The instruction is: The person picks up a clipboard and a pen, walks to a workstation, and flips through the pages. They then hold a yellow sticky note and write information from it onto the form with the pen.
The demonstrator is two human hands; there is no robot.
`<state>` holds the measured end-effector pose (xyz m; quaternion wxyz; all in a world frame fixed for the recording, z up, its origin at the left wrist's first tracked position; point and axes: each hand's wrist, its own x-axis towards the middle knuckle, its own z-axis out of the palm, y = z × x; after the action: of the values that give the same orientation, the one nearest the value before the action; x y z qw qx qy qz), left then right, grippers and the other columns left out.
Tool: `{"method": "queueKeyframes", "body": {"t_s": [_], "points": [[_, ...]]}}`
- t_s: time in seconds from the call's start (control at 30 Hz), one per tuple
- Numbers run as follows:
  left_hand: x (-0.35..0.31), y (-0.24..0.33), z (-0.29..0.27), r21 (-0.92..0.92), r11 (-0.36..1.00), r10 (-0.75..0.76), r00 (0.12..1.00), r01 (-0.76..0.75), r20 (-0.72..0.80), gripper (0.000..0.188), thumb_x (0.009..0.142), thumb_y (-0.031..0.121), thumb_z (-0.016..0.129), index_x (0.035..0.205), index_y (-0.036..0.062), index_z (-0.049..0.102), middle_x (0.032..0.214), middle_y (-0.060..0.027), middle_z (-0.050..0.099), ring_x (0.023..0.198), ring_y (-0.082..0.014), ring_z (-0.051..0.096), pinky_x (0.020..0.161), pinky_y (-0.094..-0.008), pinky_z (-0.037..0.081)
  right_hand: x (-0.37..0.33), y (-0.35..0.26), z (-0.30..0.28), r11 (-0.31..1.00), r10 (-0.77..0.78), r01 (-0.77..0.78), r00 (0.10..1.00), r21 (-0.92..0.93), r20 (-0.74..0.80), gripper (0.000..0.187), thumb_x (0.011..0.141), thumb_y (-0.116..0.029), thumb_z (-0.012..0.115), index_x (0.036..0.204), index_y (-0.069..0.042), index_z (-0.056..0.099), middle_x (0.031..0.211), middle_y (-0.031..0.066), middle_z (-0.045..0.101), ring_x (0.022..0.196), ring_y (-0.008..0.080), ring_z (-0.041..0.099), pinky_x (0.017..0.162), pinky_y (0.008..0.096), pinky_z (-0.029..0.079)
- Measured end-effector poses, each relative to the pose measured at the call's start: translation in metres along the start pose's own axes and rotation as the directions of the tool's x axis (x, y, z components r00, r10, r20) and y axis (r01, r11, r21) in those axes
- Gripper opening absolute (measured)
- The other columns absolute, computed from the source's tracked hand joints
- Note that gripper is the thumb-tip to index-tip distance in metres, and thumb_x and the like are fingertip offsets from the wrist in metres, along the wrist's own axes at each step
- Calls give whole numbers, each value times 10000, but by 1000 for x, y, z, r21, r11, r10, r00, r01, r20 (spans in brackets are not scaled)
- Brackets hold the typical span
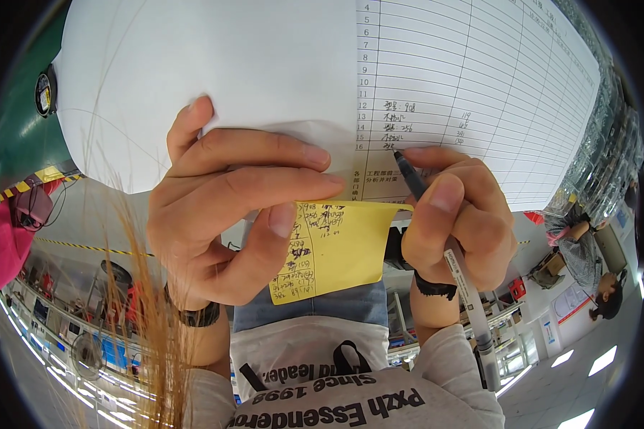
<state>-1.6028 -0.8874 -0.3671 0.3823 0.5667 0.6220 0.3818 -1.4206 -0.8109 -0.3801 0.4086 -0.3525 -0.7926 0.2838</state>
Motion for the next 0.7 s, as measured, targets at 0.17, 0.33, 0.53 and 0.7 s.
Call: {"method": "queueKeyframes", "body": {"t_s": [0.17, 0.33, 0.53, 0.7], "points": [[2, 2, 3, 0, 1000, -8, 1000, 8, 0, 227, 753, 146, 547, 813, -5, 706, 853, -136, 673, 859, -187, 620, 1101, -342, 143, 0, 4, -3, 1000, -1, 1, 1000, 11, 1, 306, 678, 113, 572, 577, -41, 328, 511, 55, 470, 437, 214, 540, 443, 338, 557], [1, 0, 1, -5, 1000, -5, 1000, 5, 2, 224, 752, 142, 548, 812, -5, 705, 854, -136, 673, 855, -183, 620, 1102, -341, 142, 0, 0, -2, 1000, 9, -9, 1000, 13, 20, 309, 688, 112, 566, 583, -44, 320, 512, 57, 471, 440, 213, 540, 447, 341, 560], [-1, -1, -4, 0, 1000, -1, 1000, 1, 9, 220, 751, 137, 547, 810, -5, 705, 856, -137, 674, 854, -180, 620, 1102, -339, 141, -3, -3, 2, 999, 39, -39, 999, 9, -26, 323, 707, 101, 568, 586, -47, 308, 510, 64, 476, 426, 211, 529, 440, 350, 559], [-1, -1, -6, 7, 1000, 0, 1000, 0, 16, 218, 751, 134, 548, 810, -5, 706, 857, -137, 675, 856, -181, 622, 1102, -340, 145, -3, -2, 3, 1000, 17, -16, 999, 13, -38, 330, 713, 96, 572, 587, -48, 302, 508, 66, 476, 415, 212, 523, 429, 353, 555]]}}
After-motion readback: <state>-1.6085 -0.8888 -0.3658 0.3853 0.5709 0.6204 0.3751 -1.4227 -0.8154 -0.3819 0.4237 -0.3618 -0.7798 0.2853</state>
